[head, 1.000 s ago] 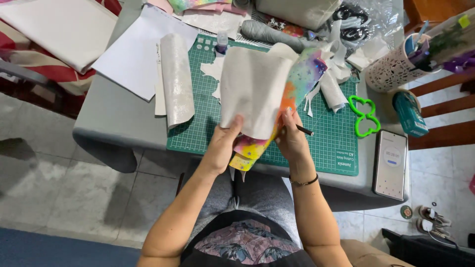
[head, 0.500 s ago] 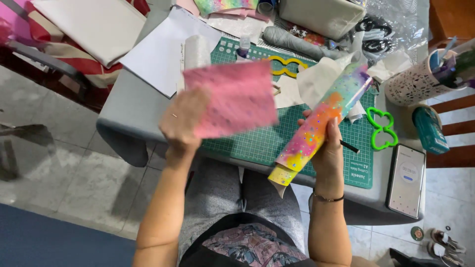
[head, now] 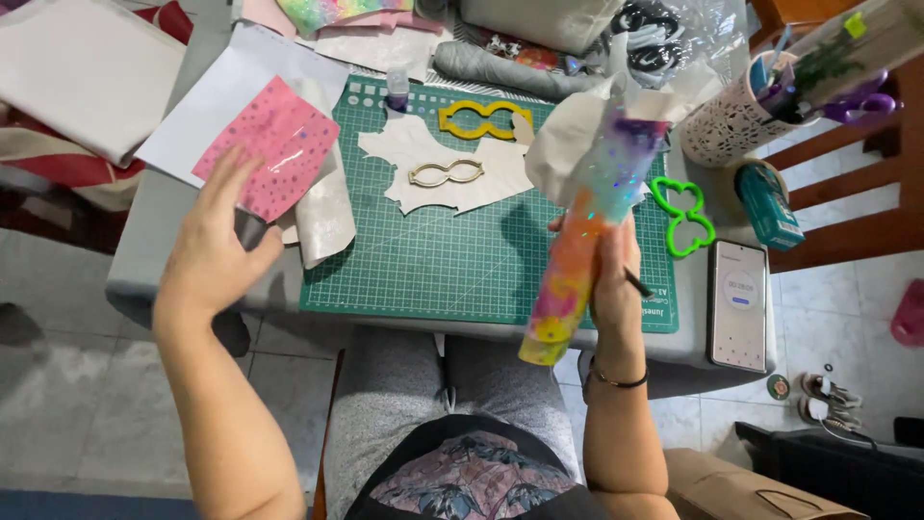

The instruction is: Tracing a bow-shaped template onto white material using a black pen on a cutting mat

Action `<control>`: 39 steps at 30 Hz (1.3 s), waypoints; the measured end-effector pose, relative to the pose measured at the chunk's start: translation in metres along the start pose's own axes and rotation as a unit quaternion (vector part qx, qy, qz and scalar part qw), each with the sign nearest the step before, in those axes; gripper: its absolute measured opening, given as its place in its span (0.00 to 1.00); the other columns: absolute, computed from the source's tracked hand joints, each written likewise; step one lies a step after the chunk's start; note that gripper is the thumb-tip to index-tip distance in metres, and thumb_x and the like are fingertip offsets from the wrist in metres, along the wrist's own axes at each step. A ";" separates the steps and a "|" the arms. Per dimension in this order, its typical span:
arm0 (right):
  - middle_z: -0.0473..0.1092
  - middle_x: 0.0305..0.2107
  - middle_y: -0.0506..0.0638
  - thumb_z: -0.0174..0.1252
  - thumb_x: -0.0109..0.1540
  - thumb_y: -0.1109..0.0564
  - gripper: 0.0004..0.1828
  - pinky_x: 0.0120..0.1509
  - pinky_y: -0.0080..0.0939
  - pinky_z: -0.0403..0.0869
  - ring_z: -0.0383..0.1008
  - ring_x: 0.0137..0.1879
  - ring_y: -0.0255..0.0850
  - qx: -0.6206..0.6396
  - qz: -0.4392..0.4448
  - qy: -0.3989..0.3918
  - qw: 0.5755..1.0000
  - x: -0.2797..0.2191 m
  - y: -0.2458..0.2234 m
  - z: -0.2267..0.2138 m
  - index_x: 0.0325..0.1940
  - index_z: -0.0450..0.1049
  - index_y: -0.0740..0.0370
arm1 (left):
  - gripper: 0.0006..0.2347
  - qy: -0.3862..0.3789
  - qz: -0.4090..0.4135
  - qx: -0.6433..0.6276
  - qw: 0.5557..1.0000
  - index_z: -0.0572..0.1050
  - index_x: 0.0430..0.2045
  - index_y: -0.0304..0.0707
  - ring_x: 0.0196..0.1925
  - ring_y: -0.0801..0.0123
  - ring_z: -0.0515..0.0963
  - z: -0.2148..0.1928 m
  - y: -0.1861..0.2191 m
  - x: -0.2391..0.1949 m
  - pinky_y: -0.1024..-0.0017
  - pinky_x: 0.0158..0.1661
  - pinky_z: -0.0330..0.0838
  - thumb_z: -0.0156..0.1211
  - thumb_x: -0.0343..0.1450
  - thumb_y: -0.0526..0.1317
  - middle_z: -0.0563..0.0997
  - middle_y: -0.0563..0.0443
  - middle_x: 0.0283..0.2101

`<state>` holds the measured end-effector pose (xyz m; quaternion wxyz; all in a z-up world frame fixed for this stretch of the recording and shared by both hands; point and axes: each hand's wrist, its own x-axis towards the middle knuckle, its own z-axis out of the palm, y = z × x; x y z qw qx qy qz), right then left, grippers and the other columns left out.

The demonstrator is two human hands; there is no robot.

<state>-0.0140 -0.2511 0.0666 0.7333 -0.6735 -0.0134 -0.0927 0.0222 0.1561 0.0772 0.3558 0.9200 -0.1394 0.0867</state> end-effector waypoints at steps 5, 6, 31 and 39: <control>0.76 0.45 0.63 0.70 0.57 0.38 0.55 0.49 0.56 0.77 0.79 0.45 0.59 -0.400 -0.142 0.029 0.905 -0.012 -0.018 0.025 0.81 0.51 0.52 | 0.33 -0.074 0.013 -0.394 0.916 0.55 0.67 0.30 0.69 0.36 0.63 0.093 0.117 -0.006 0.44 0.65 0.57 0.61 0.70 0.48 0.64 0.27 0.66; 0.78 0.45 0.57 0.77 0.54 0.38 0.58 0.47 0.50 0.78 0.80 0.42 0.52 -0.463 -0.168 0.048 0.869 -0.015 -0.026 0.038 0.81 0.54 0.50 | 0.44 -0.173 -0.006 -0.497 0.850 0.43 0.72 0.30 0.70 0.33 0.61 0.116 0.136 -0.008 0.43 0.65 0.58 0.66 0.67 0.51 0.58 0.23 0.69; 0.76 0.57 0.53 0.67 0.57 0.58 0.14 0.71 0.53 0.69 0.75 0.65 0.56 -0.352 -0.385 -0.227 0.823 -0.059 -0.049 0.011 0.45 0.83 0.45 | 0.36 -0.260 -0.303 -0.469 0.788 0.52 0.72 0.39 0.78 0.59 0.47 0.115 0.180 -0.015 0.64 0.74 0.39 0.29 0.73 0.66 0.49 0.42 0.76; 0.75 0.58 0.53 0.68 0.56 0.63 0.23 0.70 0.57 0.69 0.74 0.65 0.54 -0.493 -0.271 -0.102 0.821 -0.044 -0.049 -0.004 0.56 0.76 0.56 | 0.41 -0.273 -0.351 -0.472 0.761 0.75 0.52 0.21 0.54 0.56 0.80 0.114 0.142 0.006 0.58 0.55 0.75 0.44 0.67 0.70 0.79 0.30 0.53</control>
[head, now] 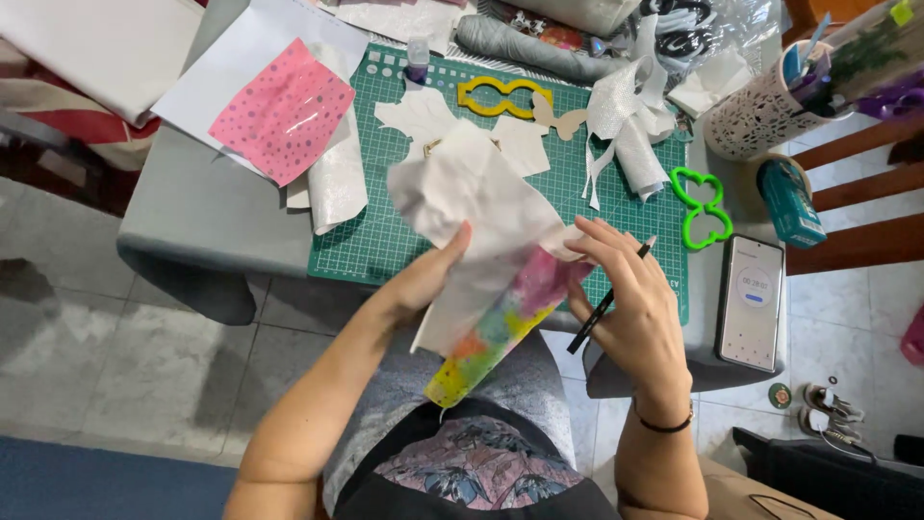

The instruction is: Tracing a bow-shaped template onto white material using a black pen on a cutting mat

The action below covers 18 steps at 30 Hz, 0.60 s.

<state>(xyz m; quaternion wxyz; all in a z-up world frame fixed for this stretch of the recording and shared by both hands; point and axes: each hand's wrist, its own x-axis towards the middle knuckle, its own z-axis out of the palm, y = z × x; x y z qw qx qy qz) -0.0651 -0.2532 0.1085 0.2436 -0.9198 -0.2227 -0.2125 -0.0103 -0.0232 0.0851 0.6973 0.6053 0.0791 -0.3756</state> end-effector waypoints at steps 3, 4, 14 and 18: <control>0.78 0.46 0.48 0.56 0.69 0.55 0.08 0.71 0.56 0.67 0.77 0.60 0.51 0.086 0.065 -0.015 0.994 -0.003 -0.001 0.004 0.51 0.77 0.54 | 0.39 -0.037 0.064 -0.035 0.997 0.70 0.55 0.12 0.65 0.45 0.72 0.015 0.035 -0.042 0.57 0.65 0.66 0.38 0.72 0.63 0.73 0.20 0.60; 0.78 0.46 0.48 0.56 0.69 0.55 0.08 0.71 0.56 0.67 0.77 0.60 0.51 0.086 0.064 -0.014 0.994 -0.005 0.005 0.006 0.51 0.77 0.54 | 0.39 -0.036 0.065 -0.034 0.997 0.70 0.55 0.12 0.65 0.45 0.72 -0.005 0.009 0.001 0.57 0.65 0.66 0.38 0.72 0.63 0.73 0.20 0.60; 0.69 0.15 0.45 0.74 0.61 0.45 0.16 0.83 0.58 0.54 0.82 0.43 0.48 -0.071 0.120 0.032 0.990 -0.029 0.037 -0.001 0.39 0.75 0.55 | 0.28 -0.109 0.062 -0.326 0.937 0.74 0.50 0.21 0.48 0.52 0.83 -0.025 -0.049 0.025 0.52 0.51 0.78 0.45 0.77 0.56 0.80 0.30 0.51; 0.74 0.20 0.46 0.72 0.62 0.47 0.20 0.83 0.59 0.52 0.82 0.49 0.50 -0.106 0.141 0.005 0.984 -0.039 0.037 0.002 0.50 0.72 0.54 | 0.31 -0.128 0.073 -0.339 0.929 0.73 0.53 0.22 0.51 0.52 0.81 -0.049 -0.058 0.025 0.50 0.55 0.75 0.38 0.77 0.59 0.79 0.29 0.53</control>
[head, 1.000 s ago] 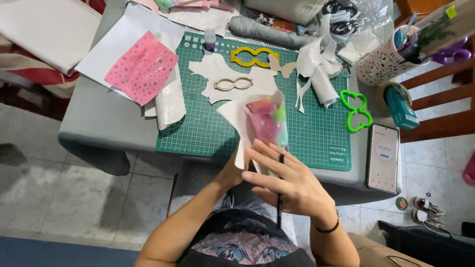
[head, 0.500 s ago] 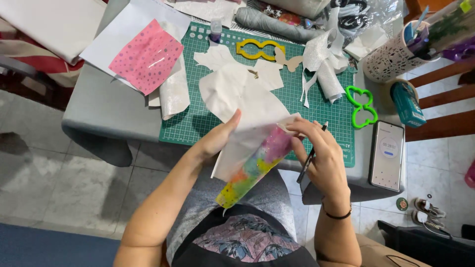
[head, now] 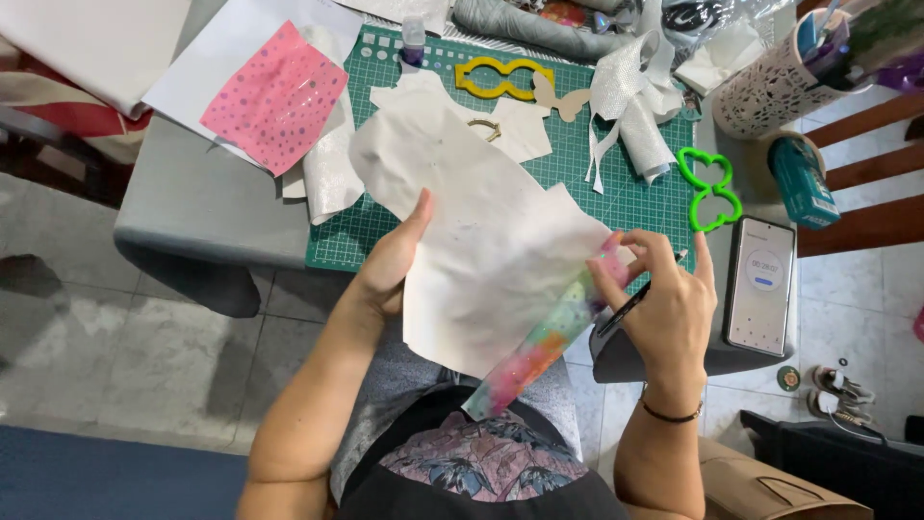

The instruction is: Tracing a bow-shaped template onto white material using a black pen on a cutting mat

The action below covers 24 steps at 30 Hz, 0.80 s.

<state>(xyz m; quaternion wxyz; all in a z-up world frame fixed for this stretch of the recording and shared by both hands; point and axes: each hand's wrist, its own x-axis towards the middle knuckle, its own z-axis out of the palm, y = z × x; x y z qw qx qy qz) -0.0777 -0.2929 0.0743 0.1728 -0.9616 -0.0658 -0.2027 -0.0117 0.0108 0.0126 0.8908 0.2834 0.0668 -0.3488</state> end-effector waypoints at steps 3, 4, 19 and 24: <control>0.76 0.23 0.49 0.70 0.61 0.46 0.25 0.81 0.61 0.57 0.81 0.46 0.55 0.019 0.021 -0.023 0.999 -0.002 -0.004 -0.013 0.54 0.68 0.57 | 0.32 0.006 0.016 -0.020 1.000 0.72 0.53 0.22 0.51 0.50 0.81 0.000 0.013 -0.013 0.47 0.56 0.74 0.37 0.77 0.59 0.78 0.28 0.54; 0.76 0.23 0.49 0.70 0.61 0.46 0.25 0.81 0.61 0.57 0.81 0.46 0.55 0.020 0.019 -0.022 0.999 0.000 -0.005 -0.018 0.54 0.68 0.57 | 0.32 0.006 0.018 -0.020 1.000 0.72 0.53 0.22 0.51 0.50 0.81 0.008 0.021 -0.019 0.47 0.56 0.74 0.37 0.77 0.59 0.78 0.28 0.54; 0.62 0.47 0.59 0.76 0.56 0.63 0.45 0.59 0.48 0.74 0.72 0.50 0.48 0.364 0.051 0.122 0.922 0.007 0.001 0.016 0.68 0.53 0.64 | 0.29 0.061 0.157 -0.078 0.983 0.65 0.63 0.30 0.60 0.43 0.74 0.045 0.046 -0.076 0.37 0.61 0.64 0.36 0.76 0.57 0.71 0.31 0.63; 0.76 0.50 0.66 0.62 0.56 0.69 0.58 0.60 0.69 0.73 0.78 0.52 0.65 0.202 0.141 0.009 0.969 0.008 -0.040 0.023 0.82 0.34 0.63 | 0.27 0.119 0.183 -0.138 0.966 0.69 0.61 0.40 0.57 0.50 0.78 0.069 0.037 -0.100 0.43 0.64 0.65 0.41 0.74 0.58 0.76 0.38 0.59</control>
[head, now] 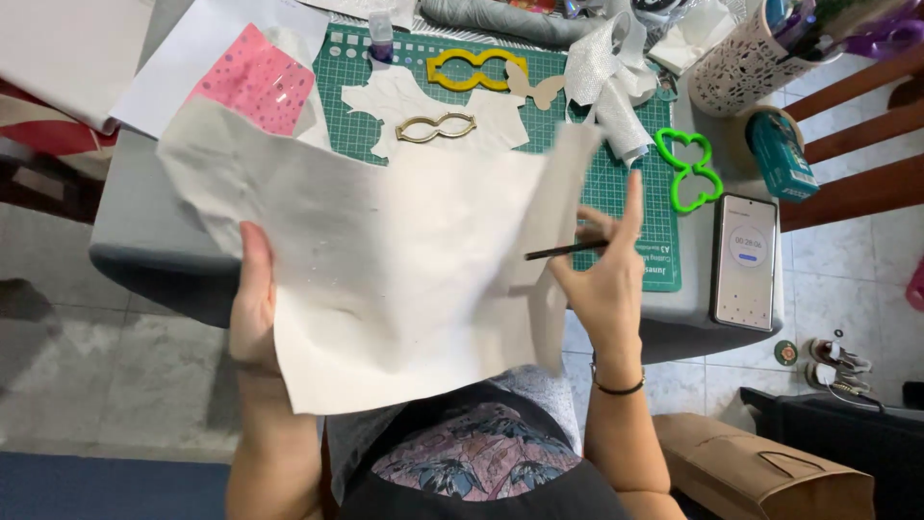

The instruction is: Tracing a bow-shaped template onto white material using a black pen on a cutting mat

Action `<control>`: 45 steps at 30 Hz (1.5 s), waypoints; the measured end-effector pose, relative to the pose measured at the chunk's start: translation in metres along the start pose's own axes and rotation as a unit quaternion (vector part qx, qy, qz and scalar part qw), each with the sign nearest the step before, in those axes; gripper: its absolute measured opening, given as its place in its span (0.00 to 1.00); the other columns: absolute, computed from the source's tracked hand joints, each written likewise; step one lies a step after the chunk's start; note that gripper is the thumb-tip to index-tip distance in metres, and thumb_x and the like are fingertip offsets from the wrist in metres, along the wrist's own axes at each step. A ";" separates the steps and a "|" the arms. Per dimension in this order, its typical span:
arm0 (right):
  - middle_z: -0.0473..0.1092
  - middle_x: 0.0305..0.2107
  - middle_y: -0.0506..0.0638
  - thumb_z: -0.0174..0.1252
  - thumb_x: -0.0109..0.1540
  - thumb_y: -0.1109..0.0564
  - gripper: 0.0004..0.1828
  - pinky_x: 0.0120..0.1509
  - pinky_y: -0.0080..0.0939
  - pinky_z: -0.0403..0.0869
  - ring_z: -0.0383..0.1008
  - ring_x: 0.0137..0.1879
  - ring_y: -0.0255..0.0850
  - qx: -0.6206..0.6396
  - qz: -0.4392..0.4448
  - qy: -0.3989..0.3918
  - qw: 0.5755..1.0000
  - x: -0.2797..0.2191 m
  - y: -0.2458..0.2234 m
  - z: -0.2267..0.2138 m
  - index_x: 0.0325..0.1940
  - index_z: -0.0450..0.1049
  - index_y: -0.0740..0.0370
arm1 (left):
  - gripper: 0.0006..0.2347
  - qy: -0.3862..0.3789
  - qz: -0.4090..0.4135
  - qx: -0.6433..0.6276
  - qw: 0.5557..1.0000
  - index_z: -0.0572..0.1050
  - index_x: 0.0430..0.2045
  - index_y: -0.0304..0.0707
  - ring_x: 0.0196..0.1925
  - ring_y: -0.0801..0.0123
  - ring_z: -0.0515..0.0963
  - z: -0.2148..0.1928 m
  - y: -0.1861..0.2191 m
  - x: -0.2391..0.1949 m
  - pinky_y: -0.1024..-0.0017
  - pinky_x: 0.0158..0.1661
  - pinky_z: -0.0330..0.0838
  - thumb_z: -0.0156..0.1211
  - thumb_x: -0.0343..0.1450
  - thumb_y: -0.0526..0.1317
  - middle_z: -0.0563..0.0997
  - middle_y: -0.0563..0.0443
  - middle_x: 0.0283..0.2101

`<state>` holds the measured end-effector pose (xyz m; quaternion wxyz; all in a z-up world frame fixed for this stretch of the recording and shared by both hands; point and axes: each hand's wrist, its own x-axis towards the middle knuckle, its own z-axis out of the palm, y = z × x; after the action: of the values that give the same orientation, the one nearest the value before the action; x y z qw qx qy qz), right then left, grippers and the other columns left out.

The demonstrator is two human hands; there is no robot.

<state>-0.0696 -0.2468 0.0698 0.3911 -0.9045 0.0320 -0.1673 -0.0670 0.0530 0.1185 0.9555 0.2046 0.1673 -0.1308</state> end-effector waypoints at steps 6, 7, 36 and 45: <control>0.81 0.36 0.55 0.69 0.61 0.51 0.15 0.48 0.42 0.82 0.83 0.42 0.52 -0.018 0.122 -0.052 0.991 -0.017 0.027 0.004 0.50 0.83 0.55 | 0.31 0.015 0.164 0.059 0.985 0.60 0.68 0.45 0.69 0.54 0.66 -0.076 -0.024 -0.029 0.50 0.70 0.58 0.38 0.72 0.61 0.66 0.46 0.69; 0.81 0.36 0.55 0.69 0.61 0.51 0.15 0.48 0.42 0.82 0.83 0.42 0.52 -0.019 0.122 -0.050 0.991 -0.016 0.031 0.000 0.50 0.83 0.55 | 0.31 0.014 0.163 0.059 0.985 0.60 0.68 0.45 0.69 0.54 0.66 -0.086 -0.025 -0.025 0.50 0.70 0.58 0.38 0.72 0.61 0.66 0.46 0.69; 0.74 0.20 0.52 0.70 0.62 0.58 0.04 0.37 0.39 0.74 0.76 0.28 0.47 -0.010 -0.255 -0.124 0.959 0.098 0.056 -0.027 0.34 0.81 0.57 | 0.21 -0.047 0.286 0.904 0.314 0.74 0.20 0.47 0.22 0.44 0.83 -0.008 -0.055 0.103 0.53 0.30 0.77 0.50 0.74 0.61 0.78 0.47 0.14; 0.75 0.24 0.51 0.70 0.62 0.55 0.07 0.37 0.36 0.77 0.79 0.31 0.43 -0.100 -0.305 -0.157 0.934 0.122 0.089 0.022 0.36 0.80 0.59 | 0.15 -0.090 0.534 0.815 0.209 0.77 0.50 0.46 0.60 0.52 0.75 -0.047 -0.117 0.135 0.44 0.65 0.59 0.65 0.69 0.39 0.77 0.45 0.52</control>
<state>0.0593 -0.3163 0.0258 0.2292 -0.9199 -0.2903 -0.1302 0.0061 -0.0542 -0.0128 0.1174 0.8986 -0.2668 0.3279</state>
